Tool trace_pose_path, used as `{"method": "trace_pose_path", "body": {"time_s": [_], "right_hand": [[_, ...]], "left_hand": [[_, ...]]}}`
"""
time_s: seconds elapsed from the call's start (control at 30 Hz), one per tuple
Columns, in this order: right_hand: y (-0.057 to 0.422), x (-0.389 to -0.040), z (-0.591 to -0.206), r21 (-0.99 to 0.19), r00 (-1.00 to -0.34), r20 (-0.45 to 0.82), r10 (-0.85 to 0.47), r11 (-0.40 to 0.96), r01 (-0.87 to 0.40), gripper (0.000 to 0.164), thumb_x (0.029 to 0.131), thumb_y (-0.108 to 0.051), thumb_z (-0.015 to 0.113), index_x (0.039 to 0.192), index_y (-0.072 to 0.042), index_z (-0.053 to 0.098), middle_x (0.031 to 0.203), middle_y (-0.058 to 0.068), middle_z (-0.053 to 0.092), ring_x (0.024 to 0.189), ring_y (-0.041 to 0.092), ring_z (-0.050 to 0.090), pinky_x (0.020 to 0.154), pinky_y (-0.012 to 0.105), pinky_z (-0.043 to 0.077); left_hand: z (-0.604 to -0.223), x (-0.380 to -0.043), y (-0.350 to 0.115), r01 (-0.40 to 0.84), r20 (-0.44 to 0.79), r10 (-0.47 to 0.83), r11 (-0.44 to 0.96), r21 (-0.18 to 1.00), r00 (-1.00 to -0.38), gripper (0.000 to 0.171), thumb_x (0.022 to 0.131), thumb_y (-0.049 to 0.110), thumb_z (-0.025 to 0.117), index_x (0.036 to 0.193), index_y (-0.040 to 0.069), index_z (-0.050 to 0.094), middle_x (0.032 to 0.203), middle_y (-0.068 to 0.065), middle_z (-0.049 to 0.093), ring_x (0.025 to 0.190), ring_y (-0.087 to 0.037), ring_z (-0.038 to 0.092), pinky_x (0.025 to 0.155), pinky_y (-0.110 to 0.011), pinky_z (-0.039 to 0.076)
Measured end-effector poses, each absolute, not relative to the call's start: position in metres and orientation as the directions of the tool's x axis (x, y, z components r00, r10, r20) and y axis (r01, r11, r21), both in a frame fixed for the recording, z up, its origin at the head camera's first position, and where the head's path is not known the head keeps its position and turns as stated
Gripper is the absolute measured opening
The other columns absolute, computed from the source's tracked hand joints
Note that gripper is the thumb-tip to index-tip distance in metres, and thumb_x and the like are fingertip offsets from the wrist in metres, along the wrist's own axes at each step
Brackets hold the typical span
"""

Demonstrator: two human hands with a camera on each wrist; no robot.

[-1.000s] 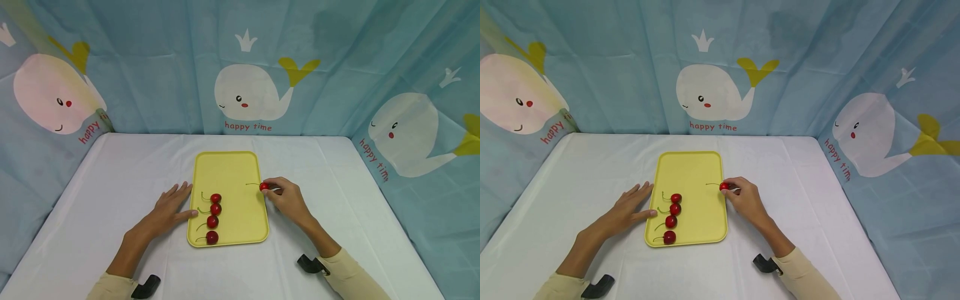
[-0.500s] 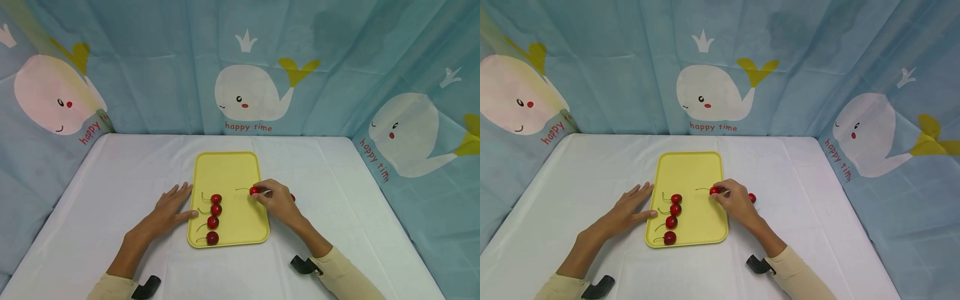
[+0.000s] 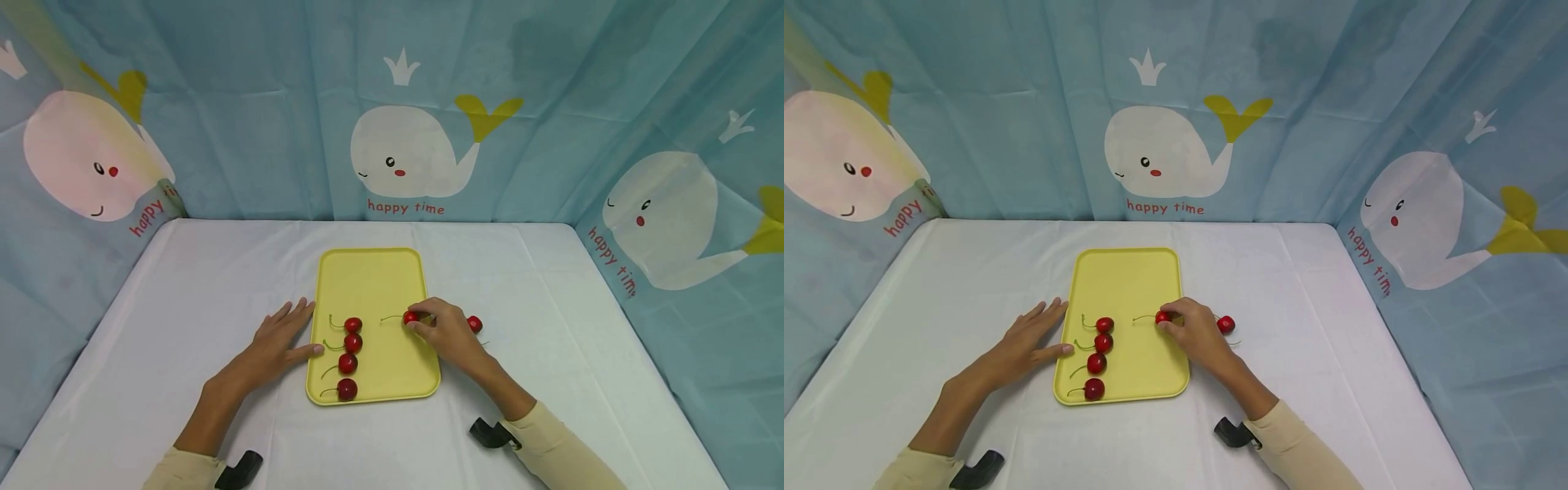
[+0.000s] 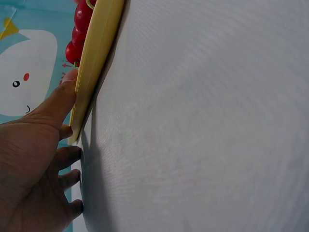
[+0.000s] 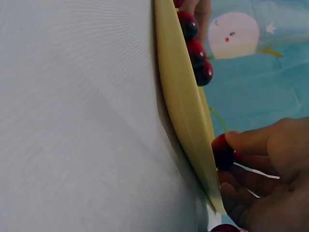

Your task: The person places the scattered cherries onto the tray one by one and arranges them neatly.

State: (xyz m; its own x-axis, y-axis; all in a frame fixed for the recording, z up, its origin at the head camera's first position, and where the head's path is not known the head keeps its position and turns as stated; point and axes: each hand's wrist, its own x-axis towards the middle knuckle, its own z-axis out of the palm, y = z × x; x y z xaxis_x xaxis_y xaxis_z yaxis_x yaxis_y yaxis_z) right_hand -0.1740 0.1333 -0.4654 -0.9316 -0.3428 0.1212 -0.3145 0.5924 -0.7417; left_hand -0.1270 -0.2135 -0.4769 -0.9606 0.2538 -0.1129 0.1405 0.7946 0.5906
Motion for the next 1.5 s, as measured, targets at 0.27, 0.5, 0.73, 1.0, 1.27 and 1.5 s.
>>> {"method": "trace_pose_path", "body": {"time_s": [0.27, 0.5, 0.73, 1.0, 1.27, 1.5], "right_hand": [[0.131, -0.176, -0.468, -0.714, -0.932, 0.092, -0.350, 0.629, -0.307, 0.025, 0.093, -0.010, 0.082, 0.118, -0.006, 0.079, 0.116, 0.004, 0.076, 0.105, 0.016, 0.069, 0.091, 0.036, 0.059], [0.131, -0.176, -0.468, -0.713, -0.929, 0.098, -0.358, 0.626, -0.317, 0.026, 0.093, -0.011, 0.082, 0.118, -0.006, 0.079, 0.116, 0.005, 0.076, 0.109, 0.019, 0.070, 0.096, 0.038, 0.059], [0.131, -0.176, -0.468, -0.715, -0.933, 0.099, -0.347, 0.627, -0.309, 0.031, 0.092, -0.012, 0.083, 0.122, -0.004, 0.077, 0.120, 0.007, 0.075, 0.112, 0.021, 0.070, 0.098, 0.039, 0.058], [0.134, -0.173, -0.466, -0.714, -0.931, 0.126, -0.343, 0.620, -0.325, 0.031, 0.092, -0.014, 0.083, 0.122, -0.006, 0.078, 0.116, 0.004, 0.075, 0.102, 0.017, 0.068, 0.083, 0.032, 0.056], [0.144, -0.170, -0.464, -0.733, -0.931, 0.145, -0.334, 0.596, -0.328, 0.033, 0.093, -0.016, 0.084, 0.124, -0.006, 0.077, 0.118, 0.006, 0.075, 0.095, 0.019, 0.068, 0.082, 0.033, 0.059], [0.158, -0.170, -0.464, -0.738, -0.933, 0.196, -0.302, 0.581, -0.343, 0.033, 0.091, -0.013, 0.085, 0.123, -0.006, 0.077, 0.115, 0.009, 0.075, 0.086, 0.016, 0.069, 0.074, 0.026, 0.059]], "left_hand": [[-0.476, -0.127, -0.213, 0.144, -0.106, 0.255, 0.790, 0.596, -0.961, 0.093, 0.096, 0.048, 0.076, 0.167, 0.006, 0.031, 0.173, -0.022, 0.025, 0.161, -0.049, 0.013, 0.126, -0.074, 0.007], [-0.477, -0.126, -0.213, 0.145, -0.105, 0.255, 0.790, 0.595, -0.961, 0.093, 0.096, 0.048, 0.075, 0.167, 0.007, 0.031, 0.173, -0.022, 0.025, 0.162, -0.048, 0.012, 0.127, -0.073, 0.006], [-0.478, -0.128, -0.213, 0.155, -0.098, 0.261, 0.790, 0.593, -0.960, 0.093, 0.096, 0.049, 0.075, 0.167, 0.006, 0.032, 0.173, -0.023, 0.026, 0.161, -0.049, 0.013, 0.126, -0.073, 0.007], [-0.477, -0.127, -0.213, 0.149, -0.102, 0.258, 0.790, 0.595, -0.961, 0.094, 0.096, 0.049, 0.076, 0.167, 0.007, 0.032, 0.173, -0.022, 0.026, 0.161, -0.048, 0.013, 0.126, -0.073, 0.007], [-0.477, -0.126, -0.212, 0.148, -0.099, 0.257, 0.786, 0.601, -0.961, 0.094, 0.096, 0.051, 0.075, 0.167, 0.007, 0.032, 0.173, -0.022, 0.026, 0.161, -0.048, 0.013, 0.126, -0.073, 0.006], [-0.476, -0.126, -0.214, 0.136, -0.115, 0.253, 0.789, 0.600, -0.961, 0.094, 0.096, 0.050, 0.075, 0.167, 0.008, 0.031, 0.174, -0.022, 0.025, 0.162, -0.048, 0.012, 0.126, -0.073, 0.006]]}}
